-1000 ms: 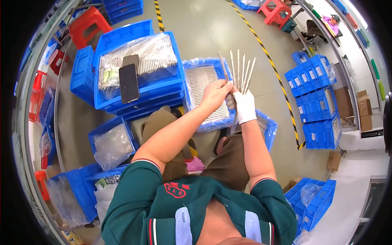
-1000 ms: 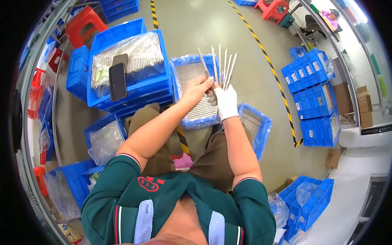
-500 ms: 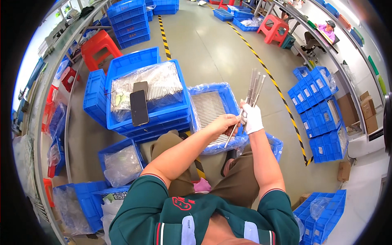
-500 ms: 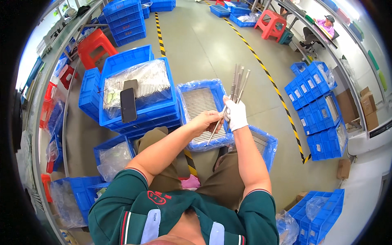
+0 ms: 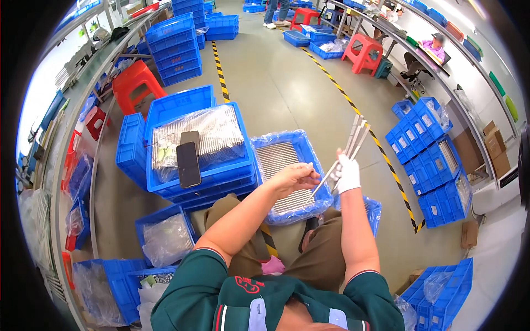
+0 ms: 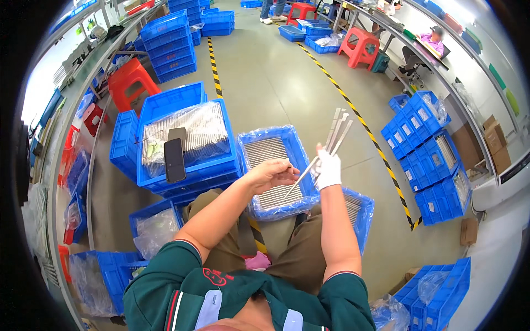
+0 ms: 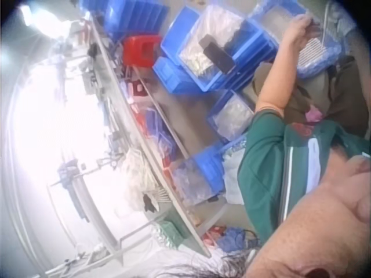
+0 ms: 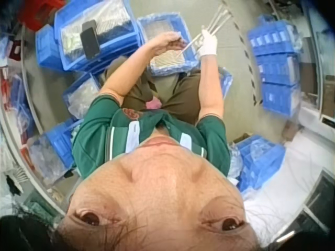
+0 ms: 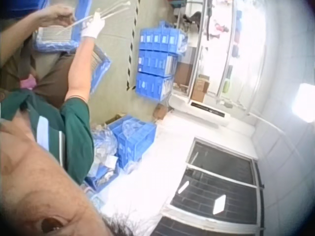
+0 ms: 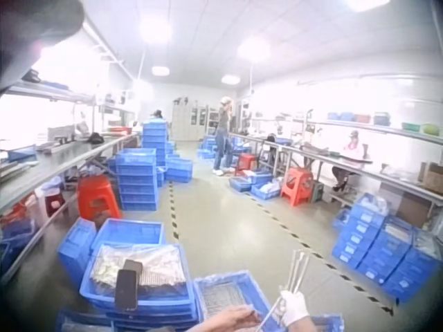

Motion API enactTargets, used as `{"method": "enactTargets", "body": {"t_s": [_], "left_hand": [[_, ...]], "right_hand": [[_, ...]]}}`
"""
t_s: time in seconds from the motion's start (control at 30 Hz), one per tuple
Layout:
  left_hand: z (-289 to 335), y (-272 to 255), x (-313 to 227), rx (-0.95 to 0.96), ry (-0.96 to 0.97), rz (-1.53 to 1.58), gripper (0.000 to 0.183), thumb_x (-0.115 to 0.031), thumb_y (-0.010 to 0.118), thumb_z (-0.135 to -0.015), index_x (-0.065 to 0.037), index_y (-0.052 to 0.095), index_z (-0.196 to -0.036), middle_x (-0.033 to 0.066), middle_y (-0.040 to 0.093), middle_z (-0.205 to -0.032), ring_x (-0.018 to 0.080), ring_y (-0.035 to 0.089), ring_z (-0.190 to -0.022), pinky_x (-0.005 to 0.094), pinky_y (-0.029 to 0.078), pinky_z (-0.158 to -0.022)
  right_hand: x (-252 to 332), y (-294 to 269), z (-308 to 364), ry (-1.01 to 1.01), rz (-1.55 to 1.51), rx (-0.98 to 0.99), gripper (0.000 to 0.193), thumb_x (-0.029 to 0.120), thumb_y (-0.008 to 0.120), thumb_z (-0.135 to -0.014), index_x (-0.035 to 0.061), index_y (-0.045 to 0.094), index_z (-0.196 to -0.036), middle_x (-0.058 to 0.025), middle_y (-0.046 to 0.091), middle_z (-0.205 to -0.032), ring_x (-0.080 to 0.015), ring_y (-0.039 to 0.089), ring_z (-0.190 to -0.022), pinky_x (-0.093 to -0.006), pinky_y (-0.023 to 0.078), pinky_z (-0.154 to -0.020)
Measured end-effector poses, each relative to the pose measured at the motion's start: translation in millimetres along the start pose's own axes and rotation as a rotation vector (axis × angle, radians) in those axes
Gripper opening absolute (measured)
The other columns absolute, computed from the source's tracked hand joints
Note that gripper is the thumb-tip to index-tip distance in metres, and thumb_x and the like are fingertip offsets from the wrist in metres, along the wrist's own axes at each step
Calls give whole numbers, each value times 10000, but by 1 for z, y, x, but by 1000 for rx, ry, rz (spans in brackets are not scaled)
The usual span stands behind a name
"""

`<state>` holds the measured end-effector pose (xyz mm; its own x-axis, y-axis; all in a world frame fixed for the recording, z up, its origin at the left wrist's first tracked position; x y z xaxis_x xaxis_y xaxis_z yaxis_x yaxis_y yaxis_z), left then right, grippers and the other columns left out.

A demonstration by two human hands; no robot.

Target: The person sits on a low stool in a factory and sorts thin metal rods. They pick up bundles of rods from a blue crate, separate them into smaller groups, and place them back into the crate.

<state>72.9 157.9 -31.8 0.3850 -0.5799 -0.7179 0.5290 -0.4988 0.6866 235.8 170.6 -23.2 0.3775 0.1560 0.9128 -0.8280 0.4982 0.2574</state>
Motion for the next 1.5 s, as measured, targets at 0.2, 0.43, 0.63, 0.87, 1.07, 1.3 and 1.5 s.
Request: {"method": "enactTargets", "body": {"t_s": [0.2, 0.43, 0.63, 0.87, 1.07, 1.3, 1.5], "left_hand": [[17, 41, 15, 207, -193, -103, 322, -349, 555, -922, -28, 575, -911, 6, 485, -709, 82, 386, -533, 230, 324, -492], [25, -31, -43, -411, 32, -821, 320, -325, 560, -907, -17, 620, -843, -28, 454, -596, 69, 376, -477, 234, 290, -437], [39, -84, -90, -657, 364, -351, 310, -316, 545, -922, -34, 602, -806, -18, 449, -536, 83, 432, -466, 241, 339, -457], [31, -76, -83, -532, 443, 116, 285, -291, 567, -923, -15, 574, -854, 3, 460, -677, 105, 430, -551, 268, 407, -523], [31, -80, -84, -547, 471, 239, 283, -281, 541, -938, -6, 577, -881, -13, 412, -642, 91, 373, -514, 257, 370, -483], [31, -76, -87, -493, 502, 225, 308, -305, 543, -936, -1, 582, -910, -15, 406, -645, 86, 365, -513, 244, 348, -476], [31, -78, -86, -507, 475, 204, 301, -296, 525, -946, -1, 576, -916, -18, 394, -640, 84, 371, -522, 241, 343, -481]], "right_hand": [[-15, 57, 29, -170, 401, 274, 261, 276, 711, -802, 39, 605, -826, -31, 583, -680, -112, 518, -586, -276, 422, -522], [-1, 63, 46, -386, 722, 208, 298, 304, 631, -848, 8, 619, -879, -103, 603, -700, -153, 549, -638, -313, 454, -616], [-23, 64, 53, -114, 484, 374, 196, 223, 580, -887, 30, 572, -853, -39, 564, -600, -83, 462, -457, -243, 376, -440], [-28, 73, 64, -17, 410, 406, 119, 161, 578, -881, 51, 535, -894, -15, 538, -568, -56, 403, -395, -208, 283, -358], [-29, 74, 66, -10, 434, 423, 116, 162, 580, -882, 50, 559, -903, 0, 528, -589, -56, 427, -453, -205, 341, -423], [-34, 72, 66, -27, 497, 408, 153, 176, 589, -878, 39, 574, -947, -8, 534, -596, -66, 443, -467, -218, 355, -443], [-30, 73, 71, -36, 502, 404, 157, 177, 588, -878, 36, 573, -945, -13, 533, -593, -70, 442, -459, -220, 353, -434]]}}
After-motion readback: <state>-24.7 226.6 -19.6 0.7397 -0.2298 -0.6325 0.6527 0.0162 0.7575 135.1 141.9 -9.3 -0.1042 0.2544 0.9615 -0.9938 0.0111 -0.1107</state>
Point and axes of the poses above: each hand's wrist, its own z-axis away from the middle knuckle, its own y-axis out of the palm, x = y × z, the point moved 10 cm from there along -z, towards the middle knuckle
